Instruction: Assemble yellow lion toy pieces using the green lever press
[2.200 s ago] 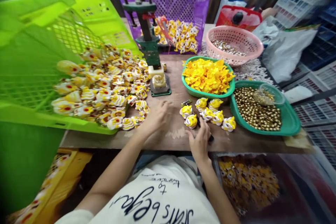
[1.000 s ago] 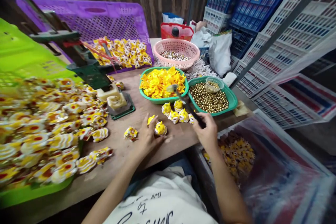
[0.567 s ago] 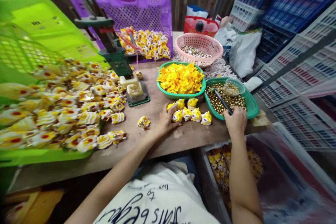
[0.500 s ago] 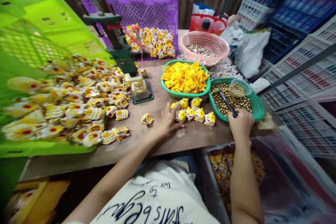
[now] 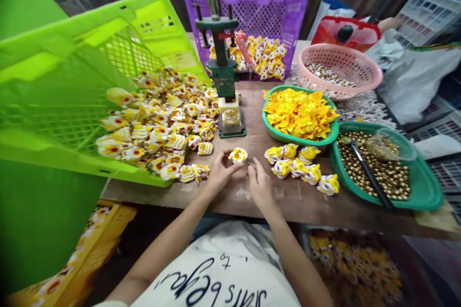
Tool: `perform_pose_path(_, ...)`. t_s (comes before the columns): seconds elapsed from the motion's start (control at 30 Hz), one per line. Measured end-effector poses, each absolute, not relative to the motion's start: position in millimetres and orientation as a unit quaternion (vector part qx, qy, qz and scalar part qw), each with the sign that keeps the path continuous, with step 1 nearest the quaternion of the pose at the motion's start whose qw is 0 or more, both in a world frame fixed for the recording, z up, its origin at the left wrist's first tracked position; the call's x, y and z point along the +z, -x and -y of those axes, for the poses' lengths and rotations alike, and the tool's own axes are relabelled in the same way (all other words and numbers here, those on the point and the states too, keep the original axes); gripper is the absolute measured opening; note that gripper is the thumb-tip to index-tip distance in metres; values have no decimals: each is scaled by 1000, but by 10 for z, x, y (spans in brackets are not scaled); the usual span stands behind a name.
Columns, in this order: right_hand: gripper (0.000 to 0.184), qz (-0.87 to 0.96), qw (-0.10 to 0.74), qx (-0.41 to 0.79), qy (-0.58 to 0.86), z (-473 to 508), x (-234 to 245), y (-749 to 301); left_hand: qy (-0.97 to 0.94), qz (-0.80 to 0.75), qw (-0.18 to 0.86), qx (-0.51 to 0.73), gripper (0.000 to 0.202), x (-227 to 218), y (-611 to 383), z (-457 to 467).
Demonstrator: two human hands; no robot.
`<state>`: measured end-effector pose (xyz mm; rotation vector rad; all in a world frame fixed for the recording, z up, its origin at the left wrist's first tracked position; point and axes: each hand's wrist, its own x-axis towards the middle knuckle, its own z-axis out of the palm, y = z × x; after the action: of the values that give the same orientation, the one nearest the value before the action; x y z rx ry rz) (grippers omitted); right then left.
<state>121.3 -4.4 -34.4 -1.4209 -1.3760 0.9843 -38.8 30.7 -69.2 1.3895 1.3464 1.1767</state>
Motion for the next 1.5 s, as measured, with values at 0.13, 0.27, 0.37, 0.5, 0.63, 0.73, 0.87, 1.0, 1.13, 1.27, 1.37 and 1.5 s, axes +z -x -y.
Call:
perform_pose_path(0.13, 46, 364, 494, 658, 437, -154, -447, -910, -483, -498, 485, 533, 53, -627, 313, -264)
perform_pose_path(0.27, 43, 265, 518, 729, 360, -216, -467, -897, -532, -556, 397, 500, 45, -543, 348, -231)
perform_pose_path(0.37, 37, 228, 521, 740, 359, -218, -469, -933, -562, -554, 387, 476, 42, -534, 368, -253)
perform_pose_path(0.5, 32, 190, 474, 787, 347, -240, -437, -1003, -533, -541, 441, 479, 45, -473, 390, -290)
perform_pose_path(0.63, 45, 173, 397, 830, 352, -255, -429, -1045, -558, -476, 520, 437, 41, -335, 456, -277)
perform_pose_path(0.73, 57, 224, 373, 804, 405, -212, -468, -1054, -575, -447, 544, 416, 36, -315, 471, -263)
perform_pose_path(0.87, 57, 381, 438, 635, 509, -92, -473, -1051, -465, -485, 549, 498, 38, -415, 375, -268)
perform_pose_path(1.0, 59, 563, 504, 428, 495, -19, -430, -1020, -383, -478, 592, 524, 42, -444, 259, -244)
perform_pose_path(1.13, 47, 501, 556, 465, 473, -46, -408, -1023, -415, -497, 561, 515, 47, -492, 251, -326)
perform_pose_path(1.27, 38, 363, 564, 617, 412, -45, -352, -1100, -451, -505, 487, 552, 29, -747, 164, -868)
perform_pose_path(1.37, 43, 328, 568, 632, 412, 51, -358, -1161, -509, -510, 441, 535, 34, -910, -86, -1518)
perform_pose_path(1.5, 49, 376, 534, 598, 465, 302, -519, -1274, -513, -534, 426, 520, 48, -853, -417, -2334)
